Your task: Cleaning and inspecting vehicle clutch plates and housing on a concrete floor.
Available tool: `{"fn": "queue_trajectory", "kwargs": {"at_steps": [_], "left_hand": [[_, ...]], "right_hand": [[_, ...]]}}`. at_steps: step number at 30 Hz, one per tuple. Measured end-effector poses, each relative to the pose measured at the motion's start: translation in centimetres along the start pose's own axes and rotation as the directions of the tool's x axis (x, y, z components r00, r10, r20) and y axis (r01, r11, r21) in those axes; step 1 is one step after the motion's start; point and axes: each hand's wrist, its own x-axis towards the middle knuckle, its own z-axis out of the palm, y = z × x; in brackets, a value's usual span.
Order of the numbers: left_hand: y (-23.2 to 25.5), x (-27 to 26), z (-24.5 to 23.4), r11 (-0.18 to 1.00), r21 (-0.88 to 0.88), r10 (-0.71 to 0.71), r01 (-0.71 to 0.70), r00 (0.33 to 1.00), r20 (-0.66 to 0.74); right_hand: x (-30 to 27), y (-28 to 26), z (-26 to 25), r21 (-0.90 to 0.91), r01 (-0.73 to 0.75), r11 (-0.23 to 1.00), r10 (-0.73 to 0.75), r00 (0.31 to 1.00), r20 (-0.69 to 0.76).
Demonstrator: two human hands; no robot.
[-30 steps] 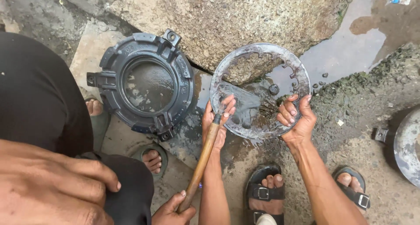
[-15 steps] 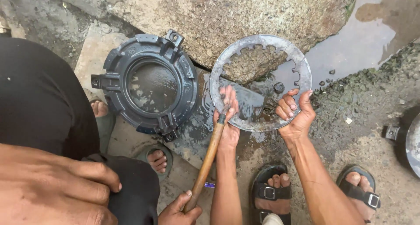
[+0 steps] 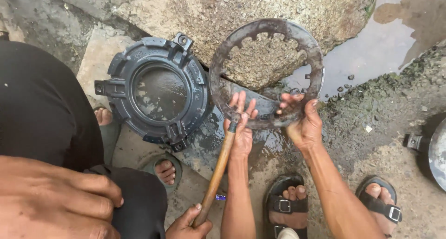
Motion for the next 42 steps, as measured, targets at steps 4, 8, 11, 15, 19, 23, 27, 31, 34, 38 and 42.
{"fn": "queue_trajectory", "kwargs": {"at_steps": [4,8,11,15,19,23,27,31,34,38,42], "left_hand": [[1.4,0.8,-2.5,0.997,-0.074,-0.004,0.005,1.000,0.012],[3.2,2.0,-2.7,0.996,-0.081,-0.027,0.037,0.992,0.125],[3.0,1.6,-2.4,0.998,-0.041,-0.048,0.054,0.990,0.131],[1.6,1.1,0.9,0.989,-0.135,0.065,-0.058,0.997,0.048],[0.9,0.9,-1.4,0.972,-0.234,-0.036,0.001,0.988,-0.149],[1.7,3.2,-6.8,0.991,-0.121,0.079,-0.060,0.984,0.163],[5.3,2.8,-3.2,0.997,-0.020,-0.070,0.075,0.981,0.182],[4.3,3.5,-1.3,0.997,-0.040,-0.059,0.065,0.990,0.129],[3.1,2.4,0.6,0.980,-0.198,0.007,0.032,0.981,0.195],[1.9,2.9,1.2,0.952,-0.304,0.057,-0.039,0.997,0.049],[1.3,3.7,0.4,0.968,-0.170,0.195,-0.187,0.980,0.035]], "right_hand": [[0.0,-2.8,2.9,-0.209,0.102,0.973,-0.096,0.995,0.037],[2.5,-5.5,3.8,-0.392,0.116,0.913,-0.045,0.982,0.184],[3.8,-3.4,0.6,-0.440,0.048,0.897,-0.003,0.995,0.102],[2.1,1.5,-0.6,0.113,0.082,0.990,-0.096,0.987,0.126],[-1.2,3.3,0.2,0.357,0.081,0.930,-0.083,0.996,-0.011],[-2.1,0.6,2.1,0.076,-0.050,0.996,0.051,0.999,-0.013],[0.6,-1.3,0.2,-0.137,-0.006,0.991,0.030,0.984,0.175],[3.0,0.0,-1.9,-0.197,-0.077,0.977,0.072,0.997,-0.029],[2.6,0.3,-2.0,0.057,0.008,0.998,-0.009,1.000,0.009],[2.1,1.6,0.4,0.148,0.044,0.988,-0.032,0.997,-0.077],[0.6,3.2,-1.4,0.293,0.049,0.955,-0.023,0.996,-0.091]]}}
